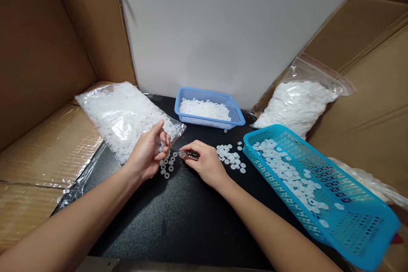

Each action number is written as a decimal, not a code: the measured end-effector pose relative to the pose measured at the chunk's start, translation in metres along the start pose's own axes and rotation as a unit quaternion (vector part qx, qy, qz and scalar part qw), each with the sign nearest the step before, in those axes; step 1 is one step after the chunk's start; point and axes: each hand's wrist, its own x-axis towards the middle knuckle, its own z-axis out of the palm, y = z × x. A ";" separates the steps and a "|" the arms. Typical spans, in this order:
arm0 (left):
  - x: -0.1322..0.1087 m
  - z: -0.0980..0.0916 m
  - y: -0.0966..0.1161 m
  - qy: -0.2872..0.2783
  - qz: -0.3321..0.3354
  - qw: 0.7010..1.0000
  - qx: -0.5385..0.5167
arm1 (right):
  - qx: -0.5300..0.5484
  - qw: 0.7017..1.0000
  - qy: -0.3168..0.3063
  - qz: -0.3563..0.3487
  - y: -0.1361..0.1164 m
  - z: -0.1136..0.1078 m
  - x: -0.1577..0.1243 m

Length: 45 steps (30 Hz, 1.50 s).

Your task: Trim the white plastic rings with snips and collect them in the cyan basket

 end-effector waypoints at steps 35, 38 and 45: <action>-0.016 -0.009 -0.019 -0.262 -0.063 0.948 0.171 | 0.213 0.969 0.099 -0.074 -0.043 -0.021 -0.025; -0.018 -0.009 -0.019 -0.270 -0.066 0.943 0.182 | 0.205 0.970 0.111 -0.072 -0.043 -0.021 -0.025; -0.018 -0.006 -0.020 -0.242 -0.043 0.951 0.188 | 0.076 0.980 0.131 -0.128 -0.043 -0.023 -0.027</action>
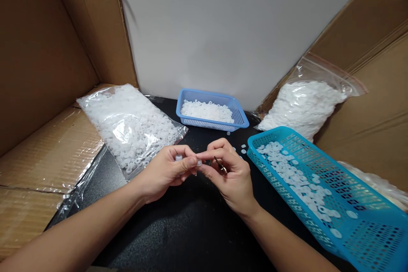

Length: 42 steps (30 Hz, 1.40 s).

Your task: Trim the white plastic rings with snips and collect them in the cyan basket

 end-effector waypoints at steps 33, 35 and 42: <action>0.001 -0.002 -0.001 0.021 0.022 0.999 0.032 | 0.018 1.000 0.008 -0.019 0.001 -0.001 0.001; 0.001 -0.003 0.000 0.016 0.025 0.999 0.027 | 0.027 1.000 0.010 -0.013 0.001 0.000 0.002; -0.001 -0.004 0.003 -0.004 -0.003 1.000 0.009 | 0.027 1.000 0.013 -0.005 0.001 -0.001 0.002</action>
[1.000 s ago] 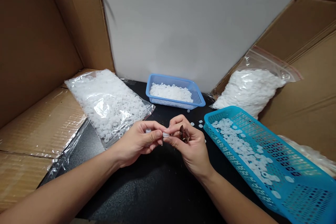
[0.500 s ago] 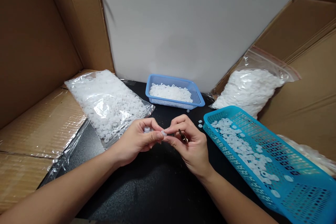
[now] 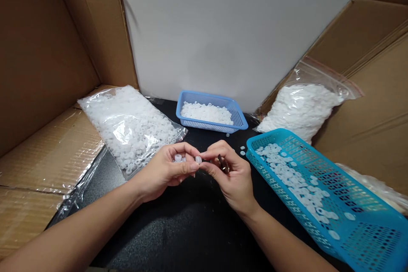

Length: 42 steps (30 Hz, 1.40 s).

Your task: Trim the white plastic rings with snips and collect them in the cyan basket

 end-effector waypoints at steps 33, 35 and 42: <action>-0.003 -0.001 -0.002 0.006 0.091 0.995 0.024 | -0.341 0.887 -0.086 -0.298 -0.005 -0.030 0.008; -0.002 -0.002 -0.002 0.006 0.096 0.995 0.040 | -0.347 0.883 -0.088 -0.304 -0.006 -0.030 0.009; -0.001 -0.002 0.000 0.001 0.106 0.991 0.081 | -0.372 0.863 -0.096 -0.327 -0.012 -0.031 0.012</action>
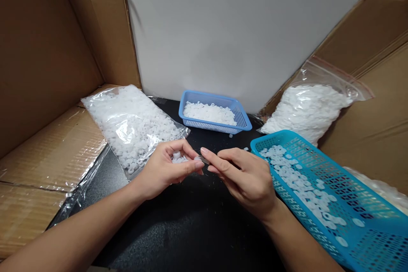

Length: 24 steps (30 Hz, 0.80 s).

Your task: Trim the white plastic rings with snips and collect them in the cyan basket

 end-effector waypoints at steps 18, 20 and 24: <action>0.000 0.001 0.005 -0.005 -0.021 0.998 0.057 | -0.054 0.997 -0.022 -0.041 0.005 -0.005 -0.003; 0.000 0.002 0.006 -0.006 -0.022 0.998 0.066 | -0.063 0.996 -0.028 -0.049 0.005 -0.006 -0.004; 0.000 0.001 0.005 0.004 0.007 0.995 0.099 | -0.054 0.998 -0.020 -0.038 0.003 -0.005 -0.003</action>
